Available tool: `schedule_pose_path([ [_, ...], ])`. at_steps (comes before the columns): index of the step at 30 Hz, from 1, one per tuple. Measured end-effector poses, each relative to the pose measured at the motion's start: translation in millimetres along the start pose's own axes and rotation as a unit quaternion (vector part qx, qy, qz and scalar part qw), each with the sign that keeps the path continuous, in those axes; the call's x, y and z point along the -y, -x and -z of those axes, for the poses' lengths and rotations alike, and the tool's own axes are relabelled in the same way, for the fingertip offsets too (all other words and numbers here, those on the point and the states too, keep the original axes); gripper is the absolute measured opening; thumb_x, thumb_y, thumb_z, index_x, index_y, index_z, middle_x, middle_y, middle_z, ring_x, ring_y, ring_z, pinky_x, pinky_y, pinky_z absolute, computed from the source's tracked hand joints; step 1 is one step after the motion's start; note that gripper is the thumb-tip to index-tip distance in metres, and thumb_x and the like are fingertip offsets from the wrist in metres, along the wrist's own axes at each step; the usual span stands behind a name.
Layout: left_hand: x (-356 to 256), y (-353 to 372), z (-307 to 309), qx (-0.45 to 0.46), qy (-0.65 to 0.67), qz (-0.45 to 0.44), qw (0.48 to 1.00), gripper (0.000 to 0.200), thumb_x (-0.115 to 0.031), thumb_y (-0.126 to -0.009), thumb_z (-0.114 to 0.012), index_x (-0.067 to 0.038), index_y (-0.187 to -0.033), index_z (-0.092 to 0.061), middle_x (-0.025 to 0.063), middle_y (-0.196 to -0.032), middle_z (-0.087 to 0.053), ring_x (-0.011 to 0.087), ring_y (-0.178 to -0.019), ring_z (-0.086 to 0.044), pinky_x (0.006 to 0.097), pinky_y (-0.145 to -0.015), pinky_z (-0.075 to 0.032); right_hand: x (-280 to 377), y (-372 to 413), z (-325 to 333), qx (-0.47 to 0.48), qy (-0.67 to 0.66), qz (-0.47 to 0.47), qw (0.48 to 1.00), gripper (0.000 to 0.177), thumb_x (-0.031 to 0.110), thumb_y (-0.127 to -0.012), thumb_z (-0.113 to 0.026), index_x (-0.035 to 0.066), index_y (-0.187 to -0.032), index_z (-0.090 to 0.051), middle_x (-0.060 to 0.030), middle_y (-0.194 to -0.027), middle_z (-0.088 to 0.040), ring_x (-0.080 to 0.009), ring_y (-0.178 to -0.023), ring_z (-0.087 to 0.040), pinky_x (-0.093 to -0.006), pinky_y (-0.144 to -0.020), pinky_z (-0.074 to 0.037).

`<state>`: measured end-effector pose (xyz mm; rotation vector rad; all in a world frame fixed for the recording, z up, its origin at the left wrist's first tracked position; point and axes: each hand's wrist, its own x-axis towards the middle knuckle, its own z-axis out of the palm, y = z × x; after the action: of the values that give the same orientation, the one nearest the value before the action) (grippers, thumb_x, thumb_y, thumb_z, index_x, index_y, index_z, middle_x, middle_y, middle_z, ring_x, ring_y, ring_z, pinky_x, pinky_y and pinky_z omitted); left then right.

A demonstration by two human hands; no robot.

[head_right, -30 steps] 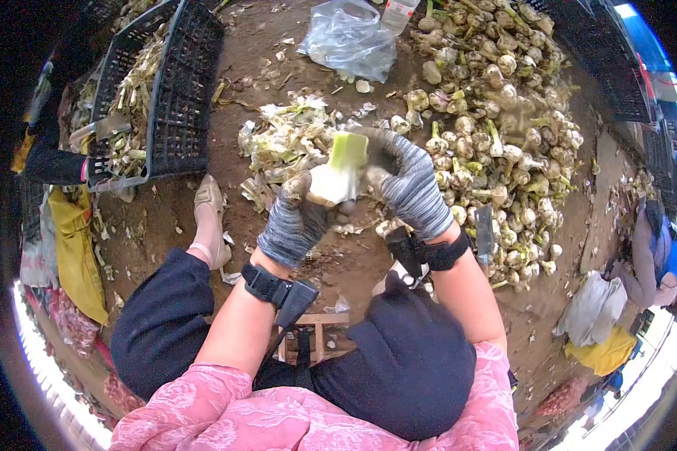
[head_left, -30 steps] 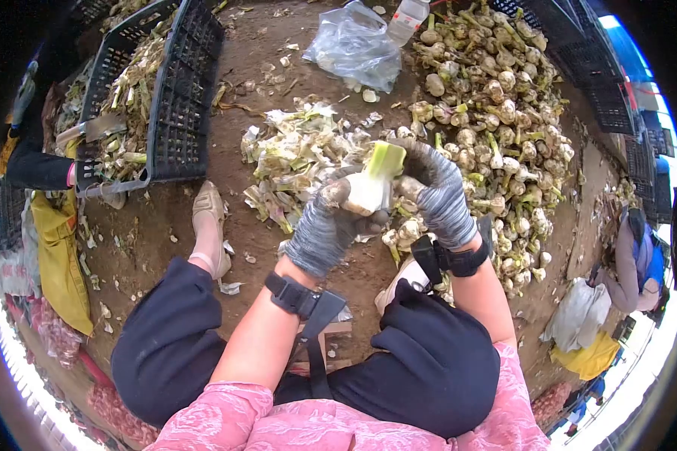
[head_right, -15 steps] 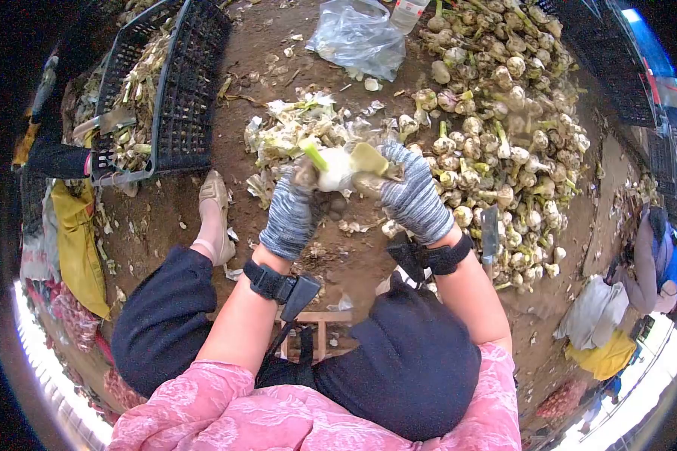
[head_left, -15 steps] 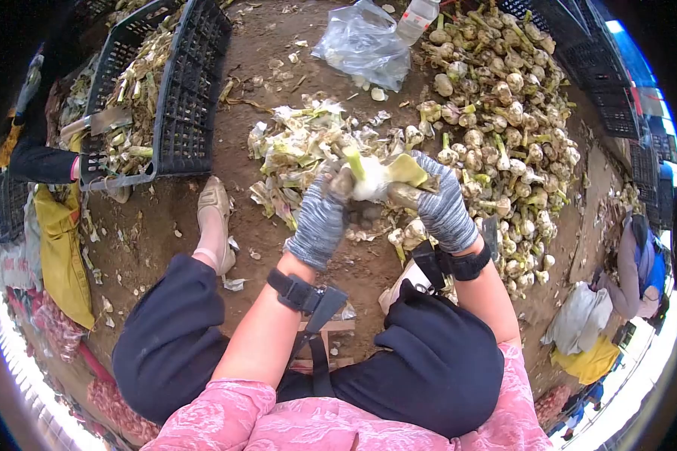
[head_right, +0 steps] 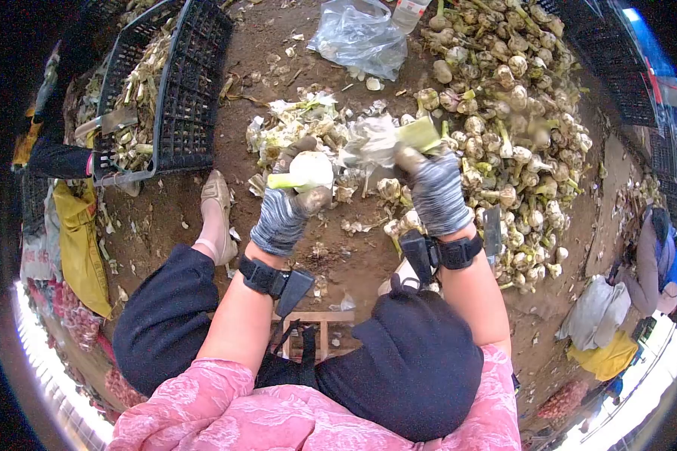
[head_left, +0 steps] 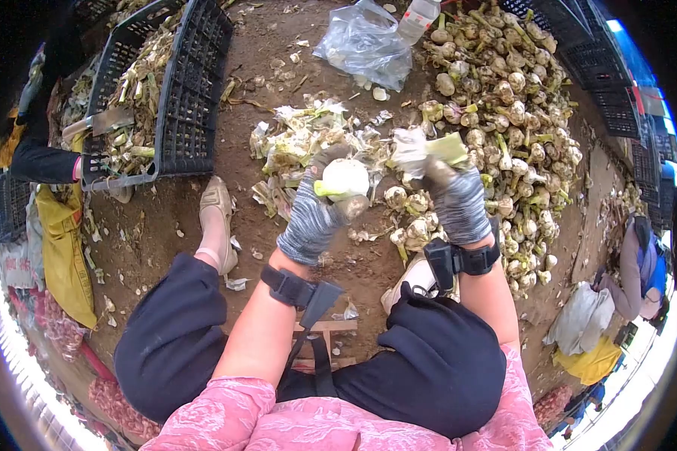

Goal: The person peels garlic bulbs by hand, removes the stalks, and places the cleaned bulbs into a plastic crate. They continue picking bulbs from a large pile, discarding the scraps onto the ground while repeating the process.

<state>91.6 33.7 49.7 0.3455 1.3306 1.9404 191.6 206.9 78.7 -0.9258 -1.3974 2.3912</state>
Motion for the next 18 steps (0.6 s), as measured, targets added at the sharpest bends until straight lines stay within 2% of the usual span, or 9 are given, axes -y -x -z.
schedule_pose_path([
  [1,0.7,0.3,0.8,0.004,-0.018,-0.015,1.0,0.063,-0.015,-0.065,-0.072,-0.004,-0.118,-0.041,0.0053,-0.102,-0.053,0.0137,-0.092,-0.052,0.027,-0.082,-0.044,-8.7,-4.7,2.5,0.042,0.184,0.09,0.978,0.04,0.014,-0.072,-0.065,0.004,-0.108,-0.049,-0.0091,-0.093,-0.06,-0.0172,-0.085,-0.058,-0.0267,-0.074,-0.05],
  [2,1.8,0.2,1.0,0.01,-0.036,-0.029,0.999,0.063,-0.014,-0.064,-0.073,-0.005,-0.118,-0.041,0.0053,-0.103,-0.052,0.0136,-0.093,-0.051,0.0274,-0.082,-0.044,-18.4,-9.4,2.9,0.081,0.359,0.177,0.913,0.047,0.012,-0.07,-0.068,0.005,-0.112,-0.049,-0.0086,-0.094,-0.059,-0.0172,-0.085,-0.058,-0.0259,-0.074,-0.049],
  [3,4.3,-1.0,1.4,0.012,-0.036,-0.029,0.999,0.063,-0.014,-0.064,-0.073,-0.005,-0.118,-0.041,0.0053,-0.103,-0.052,0.0136,-0.093,-0.051,0.0274,-0.082,-0.044,-19.9,-5.6,-9.9,0.108,0.261,0.08,0.956,0.057,0.009,-0.065,-0.071,0.008,-0.116,-0.048,-0.0072,-0.096,-0.058,-0.0164,-0.085,-0.057,-0.0257,-0.073,-0.049],
  [4,7.3,-1.8,2.0,0.013,-0.041,-0.047,0.998,0.064,-0.013,-0.064,-0.073,-0.005,-0.118,-0.041,0.0051,-0.104,-0.052,0.0138,-0.094,-0.051,0.0277,-0.082,-0.044,-15.3,0.0,-11.0,0.087,0.461,0.138,0.872,0.059,0.01,-0.067,-0.07,0.007,-0.12,-0.045,-0.0071,-0.098,-0.058,-0.0135,-0.082,-0.056,-0.0257,-0.072,-0.049],
  [6,7.9,-1.8,1.7,0.012,-0.044,-0.066,0.997,0.064,-0.012,-0.063,-0.074,-0.005,-0.117,-0.041,0.0049,-0.105,-0.051,0.0139,-0.095,-0.051,0.0281,-0.083,-0.044,-7.1,5.6,-20.0,0.049,0.366,0.096,0.925,0.052,0.01,-0.066,-0.07,0.007,-0.114,-0.051,-0.0082,-0.094,-0.059,-0.0141,-0.079,-0.057,-0.0281,-0.07,-0.048],
  [10,5.1,-1.2,-1.7,0.032,-0.06,-0.034,0.997,0.063,-0.008,-0.063,-0.073,-0.006,-0.116,-0.041,0.0054,-0.106,-0.051,0.0149,-0.096,-0.05,0.0287,-0.085,-0.043,10.8,11.4,-24.2,0.051,0.382,0.13,0.913,0.037,0.013,-0.066,-0.07,0.005,-0.1,-0.06,-0.0099,-0.088,-0.06,-0.0183,-0.077,-0.059,-0.0303,-0.069,-0.048],
  [12,5.0,-0.1,-4.1,0.036,-0.044,-0.02,0.998,0.062,-0.007,-0.063,-0.073,-0.006,-0.116,-0.041,0.0057,-0.107,-0.051,0.0152,-0.097,-0.05,0.0285,-0.085,-0.042,10.1,11.7,-28.2,0.079,0.476,0.312,0.818,0.025,0.017,-0.065,-0.071,0.005,-0.086,-0.063,-0.0115,-0.084,-0.061,-0.0244,-0.076,-0.06,-0.0321,-0.067,-0.048],
  [13,2.9,0.4,-7.4,0.035,-0.07,-0.034,0.996,0.062,-0.005,-0.063,-0.072,-0.006,-0.116,-0.041,0.0058,-0.108,-0.05,0.015,-0.097,-0.05,0.028,-0.085,-0.042,6.5,11.4,-30.3,0.061,0.52,0.365,0.77,0.026,0.021,-0.065,-0.069,0.006,-0.084,-0.062,-0.0124,-0.084,-0.06,-0.0268,-0.074,-0.059,-0.0328,-0.064,-0.048],
  [18,8.0,3.0,-16.1,-0.024,-0.141,-0.029,0.989,0.061,0.0,-0.061,-0.068,-0.005,-0.115,-0.041,0.0079,-0.107,-0.05,0.0144,-0.098,-0.049,0.0269,-0.086,-0.041,3.0,17.9,-39.9,0.038,0.594,0.366,0.715,0.02,0.022,-0.068,-0.065,0.007,-0.08,-0.061,-0.0115,-0.078,-0.059,-0.0271,-0.069,-0.058,-0.0358,-0.058,-0.046],
])
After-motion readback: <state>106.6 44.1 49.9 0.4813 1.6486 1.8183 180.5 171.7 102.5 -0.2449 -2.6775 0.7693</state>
